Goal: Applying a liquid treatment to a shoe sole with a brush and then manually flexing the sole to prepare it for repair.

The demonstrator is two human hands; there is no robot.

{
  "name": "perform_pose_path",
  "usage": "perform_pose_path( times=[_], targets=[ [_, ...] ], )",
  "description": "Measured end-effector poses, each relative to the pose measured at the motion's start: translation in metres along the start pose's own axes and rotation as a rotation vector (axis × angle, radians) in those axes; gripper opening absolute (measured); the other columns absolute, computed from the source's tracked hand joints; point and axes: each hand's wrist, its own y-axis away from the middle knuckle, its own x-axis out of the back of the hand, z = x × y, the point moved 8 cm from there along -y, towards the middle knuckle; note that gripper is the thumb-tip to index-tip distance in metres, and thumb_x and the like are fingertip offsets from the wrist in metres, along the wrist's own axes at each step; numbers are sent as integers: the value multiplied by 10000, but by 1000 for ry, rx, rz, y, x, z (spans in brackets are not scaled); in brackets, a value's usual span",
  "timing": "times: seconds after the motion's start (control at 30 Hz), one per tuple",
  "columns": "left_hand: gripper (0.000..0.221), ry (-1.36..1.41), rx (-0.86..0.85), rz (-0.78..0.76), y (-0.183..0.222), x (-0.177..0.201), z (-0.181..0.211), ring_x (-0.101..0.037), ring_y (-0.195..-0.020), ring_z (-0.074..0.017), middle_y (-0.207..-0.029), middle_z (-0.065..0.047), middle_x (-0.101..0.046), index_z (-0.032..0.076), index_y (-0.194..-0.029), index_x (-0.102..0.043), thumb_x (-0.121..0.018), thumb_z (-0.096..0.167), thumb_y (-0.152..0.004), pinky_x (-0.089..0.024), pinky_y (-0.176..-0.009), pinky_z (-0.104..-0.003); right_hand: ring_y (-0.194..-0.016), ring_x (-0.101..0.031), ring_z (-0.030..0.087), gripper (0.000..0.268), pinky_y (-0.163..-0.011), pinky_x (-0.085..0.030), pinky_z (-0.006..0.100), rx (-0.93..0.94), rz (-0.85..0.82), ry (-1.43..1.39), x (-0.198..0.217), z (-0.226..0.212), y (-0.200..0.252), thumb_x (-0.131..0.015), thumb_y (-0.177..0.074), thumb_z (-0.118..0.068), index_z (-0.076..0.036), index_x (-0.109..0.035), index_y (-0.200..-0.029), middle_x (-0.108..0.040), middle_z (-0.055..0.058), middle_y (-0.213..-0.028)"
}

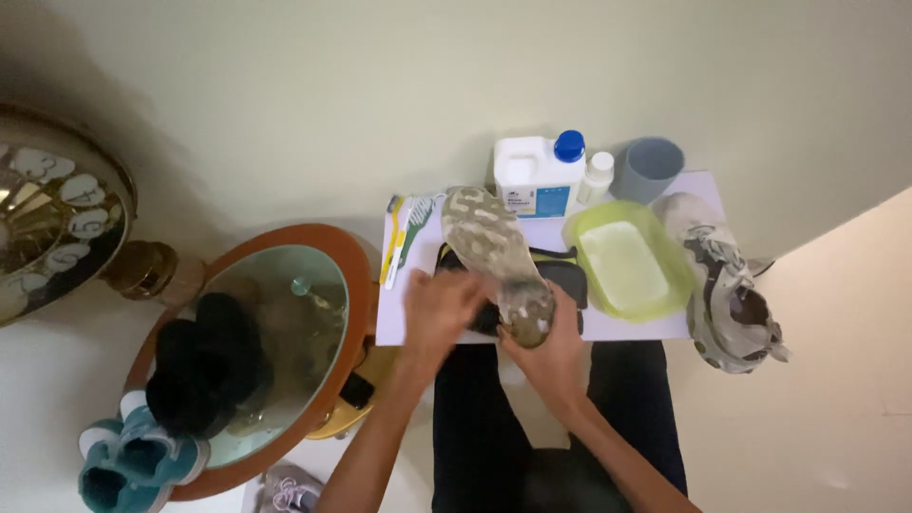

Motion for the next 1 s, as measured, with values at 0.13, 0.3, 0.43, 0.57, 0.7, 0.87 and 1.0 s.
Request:
perform_pose_path(
  times=[0.13,0.3,0.43,0.57,0.7,0.87,1.0],
  targets=[
    [457,-20,229,233,4,12,-14,-617,-622,-226,-542,38,-543,190,-652,-505,-712,456,-960,-372,-746,-353,-1334,-501,473,958,-1058,-415,683,-9,-8,-36,-4,2,2,-918,-717,-295,-102,-410,-1505,-488,182,-1429],
    [312,-17,102,114,-3,28,3,-647,-691,-192,-648,48,-618,256,-741,-605,-685,506,-911,-409,-750,-363,-1347,-504,429,973,-1067,-426,654,14,19,-30,-7,17,1,-939,-703,-313,-112,-423,-1503,-503,162,-1426],
    [343,-107,96,208,8,1,-1,-626,-615,-167,-571,72,-549,294,-698,-536,-693,509,-915,-394,-723,-353,-1391,-449,467,1031,-1072,-388,691,-67,-17,-52,-2,-7,-2,-930,-719,-312,-104,-353,-1548,-455,179,-1507],
    [398,0,63,217,8,8,5,-597,-576,-141,-551,79,-535,270,-675,-538,-689,536,-929,-392,-730,-315,-1384,-462,467,1142,-1056,-429,680,-157,-41,-24,-3,-15,-3,-946,-677,-345,-153,-273,-1579,-435,185,-1540],
    [289,-92,30,205,17,-16,12,-608,-611,-187,-610,28,-575,241,-732,-610,-732,447,-894,-438,-729,-342,-1371,-462,509,1170,-1043,-437,708,-149,-15,-3,-8,4,-2,-926,-670,-288,-175,-228,-1602,-425,223,-1544],
    [370,7,86,285,16,-8,3,-607,-520,-223,-534,30,-544,240,-684,-567,-706,487,-922,-454,-598,-361,-1358,-487,488,1247,-1057,-452,670,-197,-24,4,-8,-1,-2,-946,-636,-305,-222,-192,-1626,-422,196,-1550],
    [459,-7,129,200,23,-17,29,-588,-437,-247,-473,9,-521,256,-634,-508,-690,599,-879,-474,-505,-361,-1366,-482,477,1326,-1092,-438,654,-227,21,14,-8,7,3,-963,-610,-240,-220,-131,-1643,-412,216,-1552]
  ],
)
